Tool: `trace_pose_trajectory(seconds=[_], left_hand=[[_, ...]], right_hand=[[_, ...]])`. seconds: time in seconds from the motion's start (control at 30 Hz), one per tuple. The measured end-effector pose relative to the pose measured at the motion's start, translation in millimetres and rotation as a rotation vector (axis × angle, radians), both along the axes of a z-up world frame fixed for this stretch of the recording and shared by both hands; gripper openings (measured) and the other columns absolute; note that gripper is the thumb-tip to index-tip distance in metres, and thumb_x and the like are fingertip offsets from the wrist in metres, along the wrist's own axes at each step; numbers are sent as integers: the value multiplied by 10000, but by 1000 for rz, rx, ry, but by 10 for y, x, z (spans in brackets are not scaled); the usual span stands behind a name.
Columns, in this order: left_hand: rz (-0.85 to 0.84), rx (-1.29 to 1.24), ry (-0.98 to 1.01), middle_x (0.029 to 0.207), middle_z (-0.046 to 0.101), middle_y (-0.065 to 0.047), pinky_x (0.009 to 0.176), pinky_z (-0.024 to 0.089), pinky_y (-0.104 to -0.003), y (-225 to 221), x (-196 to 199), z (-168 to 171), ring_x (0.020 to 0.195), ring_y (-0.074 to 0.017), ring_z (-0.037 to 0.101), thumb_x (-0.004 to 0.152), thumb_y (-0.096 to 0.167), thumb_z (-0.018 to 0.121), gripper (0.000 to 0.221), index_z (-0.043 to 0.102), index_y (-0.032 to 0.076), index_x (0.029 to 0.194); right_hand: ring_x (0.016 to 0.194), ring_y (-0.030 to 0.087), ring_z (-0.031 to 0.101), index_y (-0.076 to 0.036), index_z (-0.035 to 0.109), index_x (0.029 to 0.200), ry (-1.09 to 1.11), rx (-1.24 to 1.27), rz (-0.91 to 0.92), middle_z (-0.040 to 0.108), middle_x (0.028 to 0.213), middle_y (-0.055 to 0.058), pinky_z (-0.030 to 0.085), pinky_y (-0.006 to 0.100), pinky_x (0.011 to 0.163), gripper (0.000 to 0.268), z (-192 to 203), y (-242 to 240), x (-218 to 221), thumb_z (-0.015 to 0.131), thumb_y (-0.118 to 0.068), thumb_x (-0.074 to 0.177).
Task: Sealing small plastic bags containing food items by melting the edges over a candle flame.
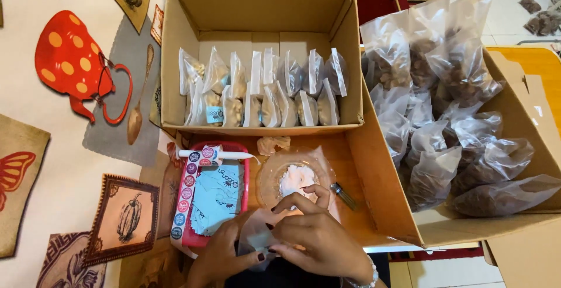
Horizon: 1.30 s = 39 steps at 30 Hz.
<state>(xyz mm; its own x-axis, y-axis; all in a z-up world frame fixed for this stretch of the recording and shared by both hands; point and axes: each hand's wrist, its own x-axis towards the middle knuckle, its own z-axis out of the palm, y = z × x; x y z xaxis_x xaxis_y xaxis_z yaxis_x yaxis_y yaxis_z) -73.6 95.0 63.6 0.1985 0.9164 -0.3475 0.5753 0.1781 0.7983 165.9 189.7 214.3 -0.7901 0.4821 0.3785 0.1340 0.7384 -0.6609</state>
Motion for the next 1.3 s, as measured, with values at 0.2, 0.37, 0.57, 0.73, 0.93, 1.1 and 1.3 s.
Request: trace_pose_trajectory(seconds=[0.2,0.37,0.57,0.73,0.93,1.1,1.3], left_hand=[[201,170,-210,1176,800,-25,941,538,-334,15,46,92,1087,-180,734,716,554,837,742,670,149,1315],[217,193,-368,962,775,-20,833,544,-329,-92,105,178,925,-169,729,739,694,725,643,689,123,1033],[158,156,-429,1093,776,-71,925,530,-353,-216,215,133,1055,-212,721,834,702,599,688,669,109,1176],[121,114,-386,1053,813,-31,837,574,-319,-290,291,215,962,-150,749,637,909,575,1063,596,103,1329],[52,91,-379,1247,757,-28,1008,520,-351,-381,407,516,1177,-182,703,696,550,843,721,651,159,1271],[-7,74,-316,1108,809,16,880,525,-283,-441,517,675,1035,-119,737,656,472,885,676,672,196,1236],[53,10,-417,926,778,0,778,526,-281,-626,557,469,893,-99,698,625,697,788,695,725,137,1031]], right_hand=[[908,180,605,-205,726,922,56,-1,-136,754,869,-105,235,401,965,70,-37,-85,-101,690,-243,969],[970,165,628,-208,746,950,89,11,-231,740,892,-109,282,371,921,44,-93,-172,-118,727,-246,940],[1011,172,646,-202,758,938,38,-39,-211,714,879,-110,246,423,966,108,-161,-338,-73,693,-287,946],[1075,194,641,-181,764,936,-30,-80,-172,739,911,-99,207,480,1015,234,-300,-445,30,728,-410,903],[1077,148,634,-218,791,896,26,-164,-165,755,875,-144,229,382,1002,64,-217,-578,155,755,-268,912],[1020,197,655,-109,717,801,-19,-138,-21,634,727,-37,243,455,974,246,-254,-680,213,701,-301,953],[895,204,666,-66,618,1188,-52,-292,-44,595,1088,85,570,304,797,293,-198,-873,292,679,-233,956]])
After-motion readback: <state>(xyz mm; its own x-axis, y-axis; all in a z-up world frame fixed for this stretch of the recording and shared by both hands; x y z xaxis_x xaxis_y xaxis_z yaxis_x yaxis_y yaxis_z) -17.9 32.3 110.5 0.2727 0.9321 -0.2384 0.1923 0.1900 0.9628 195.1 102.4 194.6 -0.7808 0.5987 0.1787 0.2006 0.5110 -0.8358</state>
